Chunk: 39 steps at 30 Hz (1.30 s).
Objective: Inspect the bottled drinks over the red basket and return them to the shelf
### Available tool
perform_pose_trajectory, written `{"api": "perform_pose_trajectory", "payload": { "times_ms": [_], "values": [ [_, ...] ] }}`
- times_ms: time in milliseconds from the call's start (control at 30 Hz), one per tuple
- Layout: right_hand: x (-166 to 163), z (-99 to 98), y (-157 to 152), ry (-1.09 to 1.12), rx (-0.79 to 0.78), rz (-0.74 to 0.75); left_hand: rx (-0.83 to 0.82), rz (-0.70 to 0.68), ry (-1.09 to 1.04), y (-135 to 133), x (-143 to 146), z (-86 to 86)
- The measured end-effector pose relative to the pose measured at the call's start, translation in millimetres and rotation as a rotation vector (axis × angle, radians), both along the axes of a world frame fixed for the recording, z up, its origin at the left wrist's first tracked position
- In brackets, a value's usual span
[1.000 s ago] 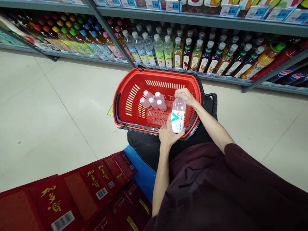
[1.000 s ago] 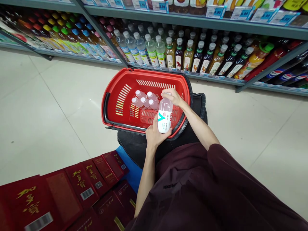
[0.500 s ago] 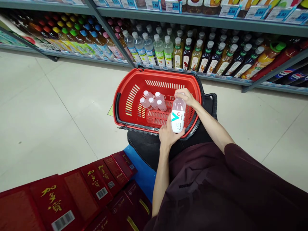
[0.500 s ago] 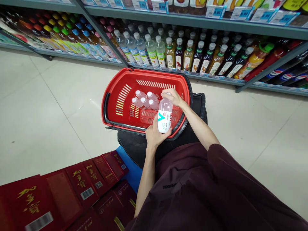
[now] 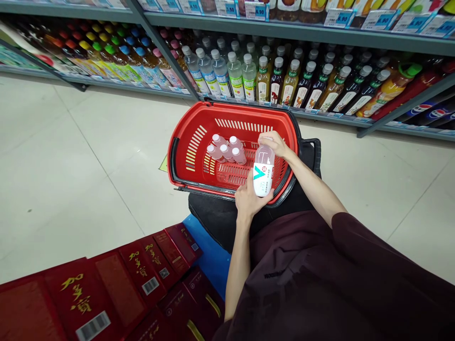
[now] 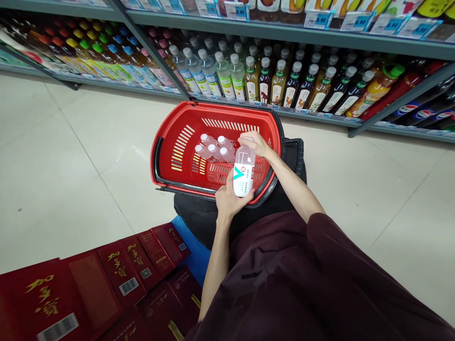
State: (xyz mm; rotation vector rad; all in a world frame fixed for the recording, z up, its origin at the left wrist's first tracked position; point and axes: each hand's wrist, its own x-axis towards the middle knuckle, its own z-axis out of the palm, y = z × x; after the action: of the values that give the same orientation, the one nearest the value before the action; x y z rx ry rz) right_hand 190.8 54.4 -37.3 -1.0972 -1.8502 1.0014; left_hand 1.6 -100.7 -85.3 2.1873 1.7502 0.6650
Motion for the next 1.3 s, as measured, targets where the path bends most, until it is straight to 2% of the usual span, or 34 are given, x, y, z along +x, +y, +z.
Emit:
{"api": "perform_pose_trajectory", "payload": {
  "times_ms": [233, 433, 600, 833, 1067, 1167, 1300],
  "values": [
    [-0.3, -0.2, -1.0, 0.0, -0.026, -0.017, -0.035, 0.008, -0.037, -0.4, -1.2, 1.9],
    [-1.0, 2.1, -2.3, 0.122, -0.034, 0.046, -0.024, 0.004, -0.109, -0.7, -4.9, -0.9],
    [-1.8, 1.6, -2.2, 0.128, -0.035, 0.08, -0.019, -0.023, -0.2, -1.3, -9.7, -0.8],
    [-3.6, 0.5, -0.4, -0.026, -0.112, -0.034, -0.059, -0.02, -0.168, -0.9, -10.5, 1.8],
    [-5.5, 0.8, -0.8, -0.306, -0.127, -0.221, -0.038, -0.013, -0.035, 2.0, -2.5, 1.0],
    [-6.5, -1.4, -1.3, -0.428, -0.115, -0.272, -0.057, 0.0, -0.081, 3.8, 0.4, -0.6],
    [-6.6, -2.5, -2.0, -0.453, -0.152, -0.313, -0.106, 0.03, -0.119, 5.7, 2.4, 0.5]
  ]
}}
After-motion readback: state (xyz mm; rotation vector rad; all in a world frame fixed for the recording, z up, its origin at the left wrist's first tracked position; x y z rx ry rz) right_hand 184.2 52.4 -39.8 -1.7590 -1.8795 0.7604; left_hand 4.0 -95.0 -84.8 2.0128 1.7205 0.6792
